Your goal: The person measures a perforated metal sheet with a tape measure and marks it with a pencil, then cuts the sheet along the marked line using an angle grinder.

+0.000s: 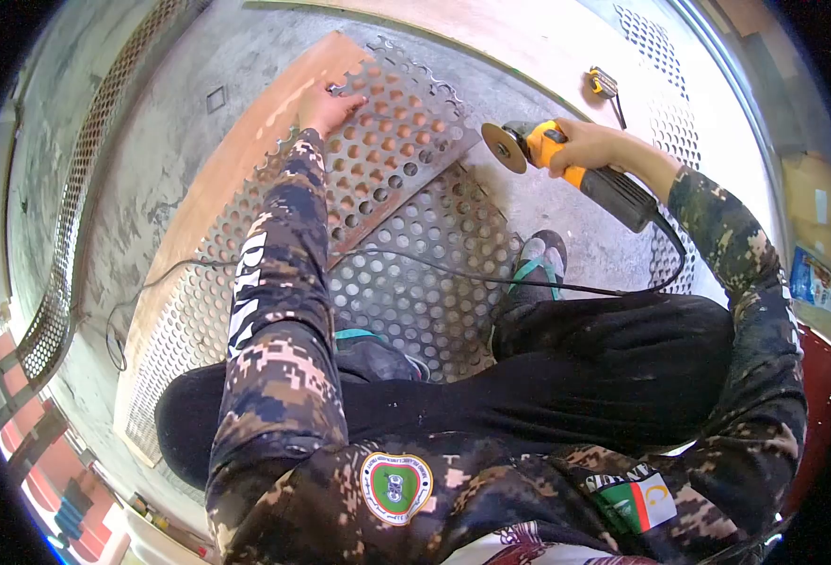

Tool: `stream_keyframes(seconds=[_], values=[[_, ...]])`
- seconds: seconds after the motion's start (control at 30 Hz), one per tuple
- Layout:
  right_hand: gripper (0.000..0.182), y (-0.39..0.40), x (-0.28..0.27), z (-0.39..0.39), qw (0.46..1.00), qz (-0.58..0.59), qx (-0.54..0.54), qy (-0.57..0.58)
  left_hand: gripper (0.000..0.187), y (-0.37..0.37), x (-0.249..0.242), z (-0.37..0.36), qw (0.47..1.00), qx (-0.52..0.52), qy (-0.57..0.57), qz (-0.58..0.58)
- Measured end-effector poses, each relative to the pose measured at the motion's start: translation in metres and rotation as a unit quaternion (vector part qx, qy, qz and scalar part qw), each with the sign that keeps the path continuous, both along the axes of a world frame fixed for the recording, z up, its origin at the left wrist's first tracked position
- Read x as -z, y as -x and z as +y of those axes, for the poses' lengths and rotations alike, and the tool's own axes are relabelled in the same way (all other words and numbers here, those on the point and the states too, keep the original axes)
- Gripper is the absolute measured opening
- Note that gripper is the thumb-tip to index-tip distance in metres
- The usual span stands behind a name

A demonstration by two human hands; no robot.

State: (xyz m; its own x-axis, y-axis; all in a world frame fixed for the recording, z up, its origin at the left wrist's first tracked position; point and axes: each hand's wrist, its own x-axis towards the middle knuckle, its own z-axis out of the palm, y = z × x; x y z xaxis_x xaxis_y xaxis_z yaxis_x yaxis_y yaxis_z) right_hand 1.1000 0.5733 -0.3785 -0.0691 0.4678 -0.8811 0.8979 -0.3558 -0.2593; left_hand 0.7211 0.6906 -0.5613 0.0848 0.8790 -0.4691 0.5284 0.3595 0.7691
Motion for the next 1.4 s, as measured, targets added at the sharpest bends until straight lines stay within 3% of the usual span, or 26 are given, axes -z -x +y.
stream_keyframes(seconds=[0.07,0.2,0.27,0.37,0.5,0.57,0.67,0.73,0.93,1.27,1.4], values=[[0.070,-0.004,-0.002,-0.006,1.000,0.016,0.019,-0.001,0.064,0.004,0.001,0.004,0.992,0.059,-0.057,0.099],[0.062,-0.008,-0.002,-0.009,0.995,0.029,0.079,-0.054,0.062,0.005,-0.015,0.009,0.985,0.089,-0.072,0.131],[0.064,-0.009,-0.001,-0.007,0.984,0.074,0.144,-0.076,0.059,0.003,-0.027,0.009,0.954,0.143,-0.107,0.242],[0.063,-0.014,0.013,0.001,0.972,0.080,0.200,-0.095,0.062,0.001,-0.039,0.012,0.946,0.183,-0.071,0.257],[0.067,-0.012,0.027,0.019,0.952,0.112,0.262,-0.109,0.065,0.000,-0.026,0.011,0.916,0.186,-0.128,0.330],[0.065,-0.011,0.031,0.026,0.945,0.131,0.283,-0.103,0.078,-0.005,-0.020,0.005,0.906,0.160,-0.141,0.364],[0.058,-0.011,0.041,0.031,0.936,0.130,0.305,-0.119,0.088,-0.040,-0.047,-0.035,0.912,0.234,-0.100,0.322],[0.057,-0.009,0.045,0.036,0.936,0.131,0.308,-0.109,0.108,-0.064,-0.060,-0.074,0.847,0.341,-0.108,0.393],[0.046,-0.005,0.048,0.042,0.931,0.106,0.343,-0.064,0.126,-0.076,-0.071,-0.131,0.857,0.348,-0.100,0.366],[0.043,0.003,0.050,0.043,0.890,0.174,0.420,-0.035,0.124,-0.059,-0.043,-0.118,0.841,0.397,-0.114,0.351],[0.042,0.005,0.058,0.050,0.881,0.195,0.430,-0.031,0.110,-0.055,-0.044,-0.122,0.831,0.402,-0.154,0.353]])
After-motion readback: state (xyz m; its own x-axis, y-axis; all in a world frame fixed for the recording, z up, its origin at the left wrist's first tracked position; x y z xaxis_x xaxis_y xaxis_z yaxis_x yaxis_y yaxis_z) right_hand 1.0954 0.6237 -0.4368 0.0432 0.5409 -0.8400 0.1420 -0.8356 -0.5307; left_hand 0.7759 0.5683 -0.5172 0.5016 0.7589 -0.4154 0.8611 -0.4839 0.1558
